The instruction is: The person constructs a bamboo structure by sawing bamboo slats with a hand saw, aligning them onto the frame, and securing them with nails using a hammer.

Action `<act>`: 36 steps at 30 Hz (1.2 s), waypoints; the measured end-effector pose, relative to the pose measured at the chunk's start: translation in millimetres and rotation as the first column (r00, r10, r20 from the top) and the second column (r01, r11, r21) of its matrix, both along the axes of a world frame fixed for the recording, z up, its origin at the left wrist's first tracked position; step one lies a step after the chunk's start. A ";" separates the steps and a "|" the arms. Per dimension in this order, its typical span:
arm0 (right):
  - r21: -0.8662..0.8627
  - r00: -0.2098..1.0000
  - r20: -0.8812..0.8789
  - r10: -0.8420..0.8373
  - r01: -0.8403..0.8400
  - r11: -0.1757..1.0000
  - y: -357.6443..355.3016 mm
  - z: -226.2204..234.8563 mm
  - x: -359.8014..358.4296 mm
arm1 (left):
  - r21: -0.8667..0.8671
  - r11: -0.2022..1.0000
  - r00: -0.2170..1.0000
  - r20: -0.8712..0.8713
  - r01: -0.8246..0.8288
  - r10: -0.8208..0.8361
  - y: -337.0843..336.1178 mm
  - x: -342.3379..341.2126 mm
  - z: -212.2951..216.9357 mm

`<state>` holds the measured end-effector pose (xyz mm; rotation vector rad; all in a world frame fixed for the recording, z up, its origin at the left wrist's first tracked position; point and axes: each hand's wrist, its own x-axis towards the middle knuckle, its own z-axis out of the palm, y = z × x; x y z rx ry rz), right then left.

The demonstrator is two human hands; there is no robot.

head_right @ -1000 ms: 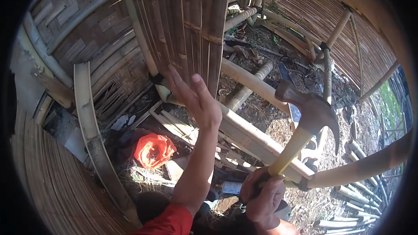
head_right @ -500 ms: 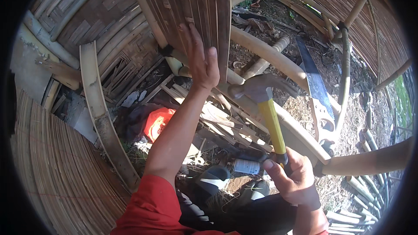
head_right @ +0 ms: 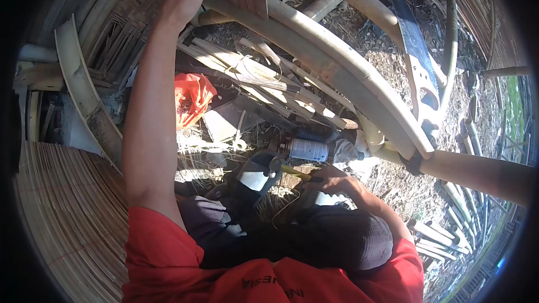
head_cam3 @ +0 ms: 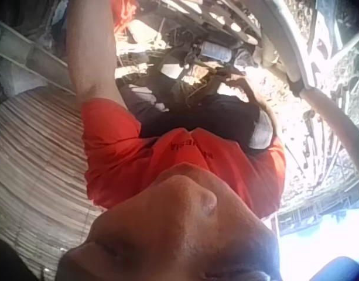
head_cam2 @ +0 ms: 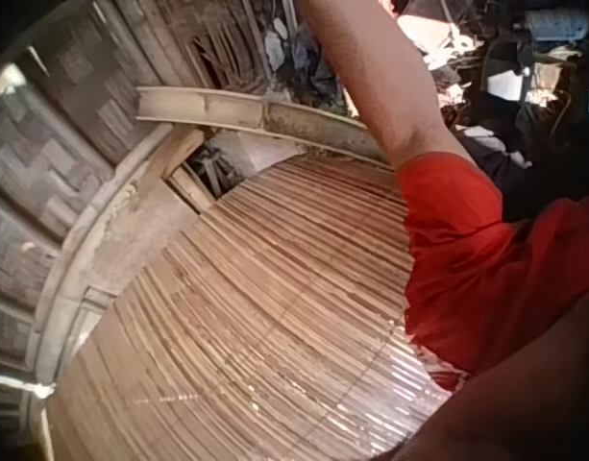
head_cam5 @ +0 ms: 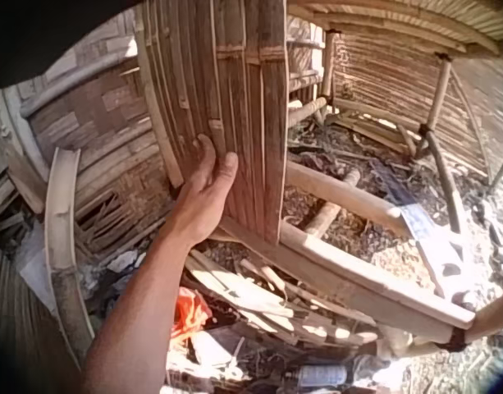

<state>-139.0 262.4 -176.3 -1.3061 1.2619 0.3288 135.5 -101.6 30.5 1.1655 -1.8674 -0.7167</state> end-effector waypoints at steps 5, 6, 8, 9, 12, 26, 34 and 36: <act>-0.267 0.976 -0.035 0.214 -0.215 0.939 6.9 -18.1 1.2 | 0.046 0.998 0.995 0.090 0.038 -0.042 10.5 20.4 20.6; -0.271 0.974 -0.029 0.225 -0.224 0.936 -5.2 -7.4 10.5 | 0.043 0.999 0.995 0.097 0.026 -0.030 14.6 21.8 27.5; -0.222 0.856 -0.293 0.426 -0.494 0.841 -31.9 10.3 19.1 | 0.066 0.988 0.968 0.217 -0.142 0.125 17.5 13.2 37.3; -0.536 0.933 -0.260 0.248 -0.353 0.767 -25.2 -6.3 11.8 | 0.062 0.987 0.968 0.214 -0.146 0.130 17.1 11.8 40.9; -0.977 0.998 0.044 -0.037 0.051 0.205 -62.2 -28.2 15.5 | 0.077 0.988 0.963 0.247 -0.133 0.110 15.6 7.9 46.4; -0.843 0.912 -0.330 -0.243 -0.169 0.511 -144.5 -39.2 25.1 | 0.220 0.956 0.955 0.267 -0.192 0.130 14.1 18.6 70.0; -0.740 0.943 -0.288 -0.167 -0.109 0.663 -126.5 7.1 15.4 | 0.284 0.959 0.953 0.286 0.016 -0.101 21.1 42.5 108.0; -0.690 0.923 -0.358 -0.139 -0.161 0.706 -133.4 -23.2 5.3 | 0.245 0.969 0.959 0.263 0.039 -0.105 11.7 37.7 99.7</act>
